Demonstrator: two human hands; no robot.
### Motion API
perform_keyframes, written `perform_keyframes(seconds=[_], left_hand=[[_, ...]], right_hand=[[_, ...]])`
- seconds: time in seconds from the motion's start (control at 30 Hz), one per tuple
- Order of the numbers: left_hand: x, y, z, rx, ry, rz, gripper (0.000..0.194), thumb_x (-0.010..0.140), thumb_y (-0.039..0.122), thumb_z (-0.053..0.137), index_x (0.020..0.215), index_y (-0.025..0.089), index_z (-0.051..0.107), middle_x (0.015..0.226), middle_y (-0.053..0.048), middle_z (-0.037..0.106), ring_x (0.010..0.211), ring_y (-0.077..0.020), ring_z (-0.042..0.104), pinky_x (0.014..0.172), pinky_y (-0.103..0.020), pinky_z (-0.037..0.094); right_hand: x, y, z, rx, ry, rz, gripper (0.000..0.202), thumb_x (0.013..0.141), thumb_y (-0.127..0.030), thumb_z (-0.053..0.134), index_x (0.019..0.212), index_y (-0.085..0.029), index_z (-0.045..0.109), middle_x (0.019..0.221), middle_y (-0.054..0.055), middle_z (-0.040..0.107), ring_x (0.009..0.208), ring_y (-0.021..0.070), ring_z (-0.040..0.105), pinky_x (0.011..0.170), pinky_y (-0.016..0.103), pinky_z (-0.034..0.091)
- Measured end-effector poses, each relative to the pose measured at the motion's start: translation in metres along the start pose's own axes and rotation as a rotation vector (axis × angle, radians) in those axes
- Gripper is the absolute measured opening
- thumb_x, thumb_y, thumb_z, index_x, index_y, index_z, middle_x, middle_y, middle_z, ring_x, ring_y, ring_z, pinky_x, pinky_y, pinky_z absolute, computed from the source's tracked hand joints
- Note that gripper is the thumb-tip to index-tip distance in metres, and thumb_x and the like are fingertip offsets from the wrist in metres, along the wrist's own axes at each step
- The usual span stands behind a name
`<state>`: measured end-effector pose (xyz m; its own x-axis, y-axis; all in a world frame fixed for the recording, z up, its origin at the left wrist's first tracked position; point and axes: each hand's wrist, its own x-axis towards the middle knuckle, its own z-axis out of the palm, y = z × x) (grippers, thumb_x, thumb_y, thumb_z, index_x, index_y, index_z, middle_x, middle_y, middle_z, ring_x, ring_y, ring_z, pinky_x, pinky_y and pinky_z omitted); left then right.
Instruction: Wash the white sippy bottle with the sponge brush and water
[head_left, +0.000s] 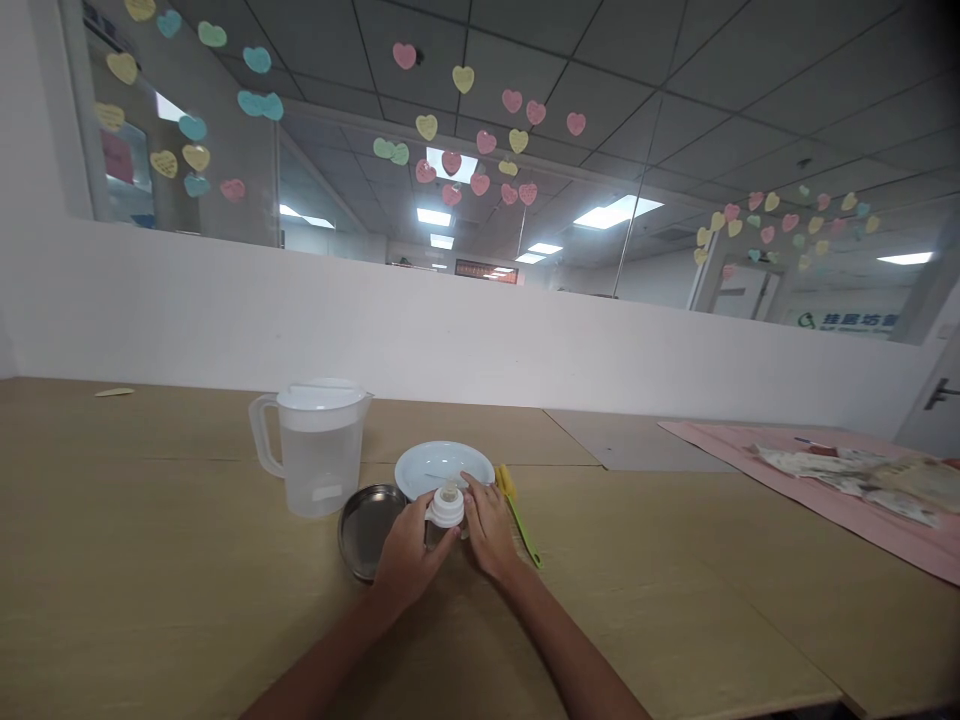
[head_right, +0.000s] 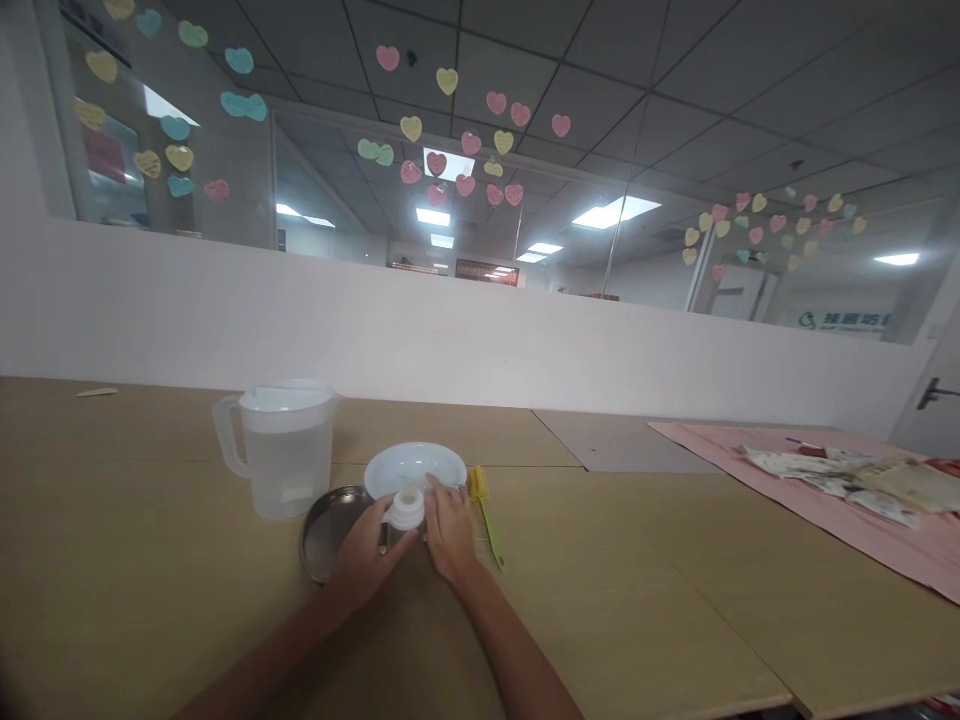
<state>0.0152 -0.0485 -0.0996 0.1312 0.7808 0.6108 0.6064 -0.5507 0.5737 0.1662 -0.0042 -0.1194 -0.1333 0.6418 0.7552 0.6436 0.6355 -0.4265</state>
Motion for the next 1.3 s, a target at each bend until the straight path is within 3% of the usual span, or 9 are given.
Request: perform_keyframes(seconds=[0.3,0.47,0.6,0.7,0.8,0.9,1.13,1.3], left_hand=[[0.000,-0.003,0.003,-0.009,-0.001,0.009,0.042,0.079,0.039,0.049,0.116,0.018,0.046,0.114,-0.009,0.058,0.103,-0.0232,0.054,0.087,-0.038,0.042],[0.001,-0.004,0.002,-0.029,-0.058,-0.016,0.044,0.080,0.039,0.048,0.119,0.018,0.043,0.118,-0.010,0.055,0.108,-0.0229,0.051,0.091,-0.038,0.039],[0.001,-0.002,0.001,-0.049,-0.091,-0.022,0.046,0.080,0.040,0.047,0.120,0.018,0.042,0.119,-0.011,0.054,0.109,-0.0231,0.050,0.092,-0.038,0.038],[0.000,-0.001,0.000,-0.062,-0.102,-0.024,0.047,0.080,0.041,0.048,0.121,0.018,0.042,0.120,-0.011,0.054,0.110,-0.0238,0.049,0.092,-0.039,0.037],[0.000,-0.002,0.000,-0.071,-0.114,-0.038,0.048,0.080,0.041,0.048,0.121,0.017,0.042,0.121,-0.012,0.053,0.111,-0.0240,0.048,0.092,-0.038,0.038],[0.000,-0.002,0.001,-0.098,-0.112,-0.037,0.050,0.079,0.041,0.050,0.122,0.016,0.042,0.121,-0.011,0.053,0.111,-0.0237,0.049,0.091,-0.036,0.039],[0.000,0.003,-0.002,-0.171,-0.149,-0.034,0.050,0.079,0.040,0.050,0.123,0.018,0.043,0.120,-0.010,0.055,0.106,-0.0229,0.053,0.089,-0.035,0.041],[0.000,0.001,0.000,-0.191,-0.156,-0.032,0.049,0.078,0.037,0.051,0.122,0.018,0.043,0.118,-0.009,0.055,0.105,-0.0223,0.053,0.091,-0.035,0.040]], right_hand=[[0.001,-0.003,-0.002,0.004,0.021,-0.013,0.038,0.091,-0.028,0.026,0.121,-0.018,0.046,0.113,0.007,0.059,0.105,0.0184,0.051,0.098,0.043,0.030],[0.001,-0.009,-0.007,0.009,0.067,-0.126,0.035,0.091,-0.024,0.026,0.092,-0.018,0.061,0.094,0.005,0.063,0.092,0.0161,0.054,0.094,0.038,0.032],[0.001,-0.011,-0.010,-0.057,0.230,-0.011,0.042,0.091,-0.030,0.026,0.069,-0.017,0.060,0.074,0.006,0.058,0.077,0.0167,0.052,0.075,0.032,0.038],[0.001,-0.008,-0.011,-0.079,0.276,0.118,0.049,0.092,-0.035,0.023,0.060,-0.017,0.054,0.062,0.004,0.054,0.065,0.0159,0.050,0.066,0.029,0.036],[0.001,-0.005,-0.009,-0.021,0.281,0.246,0.049,0.092,-0.040,0.021,0.064,-0.018,0.054,0.056,0.003,0.054,0.054,0.0149,0.049,0.056,0.026,0.035],[0.001,-0.002,-0.005,0.012,0.244,0.284,0.047,0.091,-0.042,0.020,0.071,-0.018,0.054,0.059,0.003,0.056,0.054,0.0154,0.051,0.052,0.025,0.035],[-0.002,-0.004,-0.001,0.020,0.222,0.173,0.038,0.092,-0.034,0.019,0.095,-0.016,0.053,0.080,0.005,0.061,0.069,0.0163,0.056,0.063,0.028,0.040],[-0.002,-0.016,-0.008,0.038,0.129,0.037,0.031,0.087,-0.040,0.036,0.099,-0.018,0.054,0.084,0.005,0.057,0.080,0.0178,0.052,0.072,0.031,0.039]])
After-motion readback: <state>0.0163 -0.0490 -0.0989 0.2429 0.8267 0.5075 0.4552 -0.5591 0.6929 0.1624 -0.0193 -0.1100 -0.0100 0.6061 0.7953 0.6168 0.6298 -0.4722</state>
